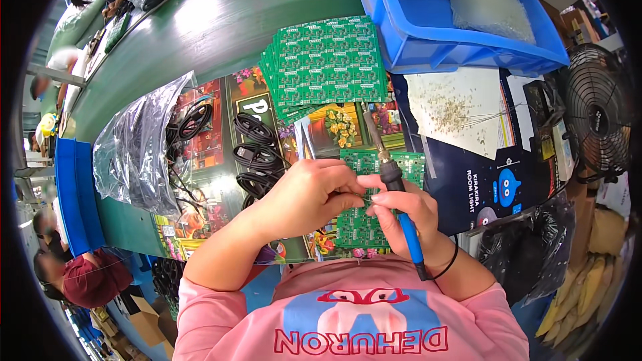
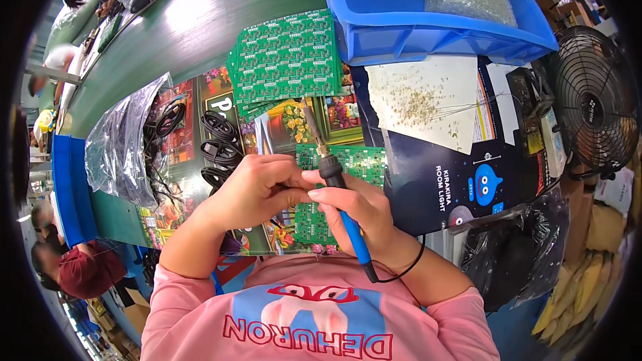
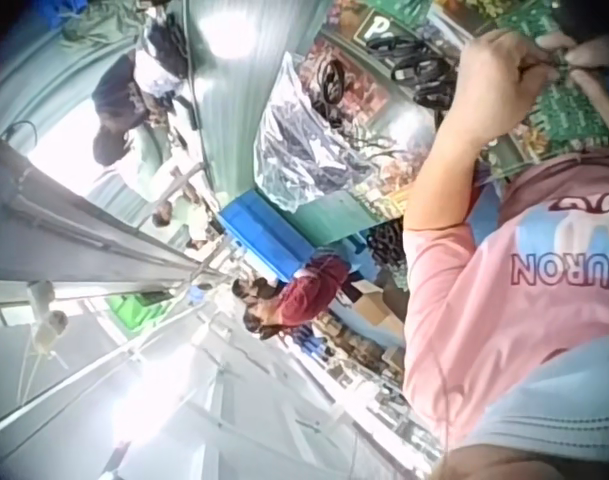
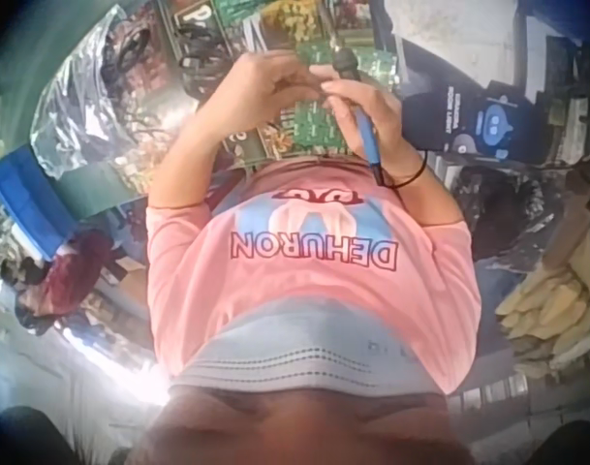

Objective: The person attaches cables to a circuit board panel by positioning the wire ends on the board and soldering them using a soldering iron.

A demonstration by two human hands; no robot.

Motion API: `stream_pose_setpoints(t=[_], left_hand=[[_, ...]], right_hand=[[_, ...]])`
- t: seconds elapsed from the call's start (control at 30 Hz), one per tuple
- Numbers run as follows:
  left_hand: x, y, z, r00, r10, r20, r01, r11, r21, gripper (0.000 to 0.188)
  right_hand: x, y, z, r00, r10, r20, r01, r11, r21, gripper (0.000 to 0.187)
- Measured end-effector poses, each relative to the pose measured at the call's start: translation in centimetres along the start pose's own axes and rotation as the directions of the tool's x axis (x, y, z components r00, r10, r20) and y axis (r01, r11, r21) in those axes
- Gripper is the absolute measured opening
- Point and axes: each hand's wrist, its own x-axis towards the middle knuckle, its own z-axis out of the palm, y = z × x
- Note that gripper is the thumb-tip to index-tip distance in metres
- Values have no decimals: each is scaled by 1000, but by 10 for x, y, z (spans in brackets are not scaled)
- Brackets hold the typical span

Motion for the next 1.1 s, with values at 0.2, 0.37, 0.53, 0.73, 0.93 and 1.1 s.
stream_pose_setpoints(t=[0.2, 0.37, 0.53, 0.73, 0.93, 1.1], left_hand=[[1, 6, -2, 989, -136, -55, 130, 985, -111, 11], [2, 7, 0, 993, -109, -32, 106, 991, -75, 10], [3, 6, 2, 997, -68, -25, 66, 995, -70, 9], [4, 8, 2, 995, -98, 22, 99, 986, -131, 8], [4, 8, 4, 993, -114, 1, 113, 981, -157, 9], [4, 10, 1, 986, -133, 104, 148, 978, -146, 9]], right_hand=[[-4, -1, -3, 996, 75, -41, -74, 996, 40, 36], [-8, 1, -3, 988, 92, -124, -92, 996, 0, 40], [-5, 0, -1, 989, 84, -121, -89, 995, -37, 38], [-4, 1, -1, 989, 75, -128, -83, 995, -57, 40], [-4, 1, 0, 990, 78, -121, -84, 995, -50, 41], [-5, 3, -1, 989, 85, -119, -86, 996, -2, 37]])
